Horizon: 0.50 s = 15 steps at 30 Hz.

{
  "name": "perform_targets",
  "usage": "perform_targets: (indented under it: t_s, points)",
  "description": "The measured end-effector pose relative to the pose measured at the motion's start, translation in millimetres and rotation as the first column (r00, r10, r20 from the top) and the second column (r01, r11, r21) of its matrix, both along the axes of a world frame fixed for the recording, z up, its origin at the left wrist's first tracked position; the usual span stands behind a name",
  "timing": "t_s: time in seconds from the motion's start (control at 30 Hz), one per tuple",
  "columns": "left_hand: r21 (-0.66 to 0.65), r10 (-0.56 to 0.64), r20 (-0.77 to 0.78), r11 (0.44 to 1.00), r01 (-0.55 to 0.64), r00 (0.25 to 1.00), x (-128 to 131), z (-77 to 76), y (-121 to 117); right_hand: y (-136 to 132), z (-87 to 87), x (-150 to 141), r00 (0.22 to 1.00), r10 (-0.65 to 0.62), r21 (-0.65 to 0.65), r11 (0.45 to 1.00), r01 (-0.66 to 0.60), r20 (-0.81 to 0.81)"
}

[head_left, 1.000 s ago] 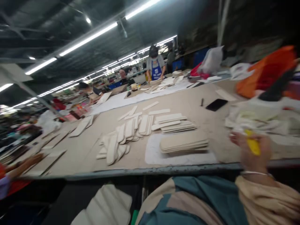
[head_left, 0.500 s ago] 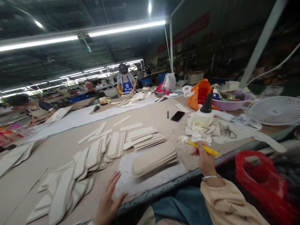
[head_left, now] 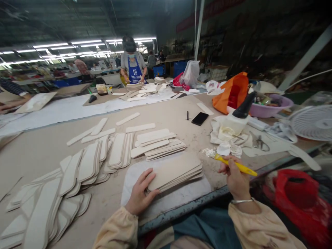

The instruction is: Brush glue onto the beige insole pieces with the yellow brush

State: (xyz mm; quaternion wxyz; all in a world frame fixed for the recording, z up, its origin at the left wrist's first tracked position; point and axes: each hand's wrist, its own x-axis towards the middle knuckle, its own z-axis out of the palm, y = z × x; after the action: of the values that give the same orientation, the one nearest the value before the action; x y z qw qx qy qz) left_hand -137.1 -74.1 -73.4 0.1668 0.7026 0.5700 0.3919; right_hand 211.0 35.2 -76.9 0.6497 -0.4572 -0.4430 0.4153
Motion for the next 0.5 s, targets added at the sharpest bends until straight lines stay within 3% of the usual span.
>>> perform_targets:
  t_s: [0.17, 0.5]
  points:
    - [0.152, -0.069, -0.111, 0.985, 0.086, 0.991, -4, -7.6, 1, 0, -0.6, -11, 1.000, 0.018, 0.005, 1.000, -0.018, 0.003]
    - [0.211, -0.128, -0.163, 0.964, 0.161, 0.978, -9, -7.8, 3, 0, -3.9, -27, 0.996, -0.041, -0.011, 0.999, 0.042, 0.078]
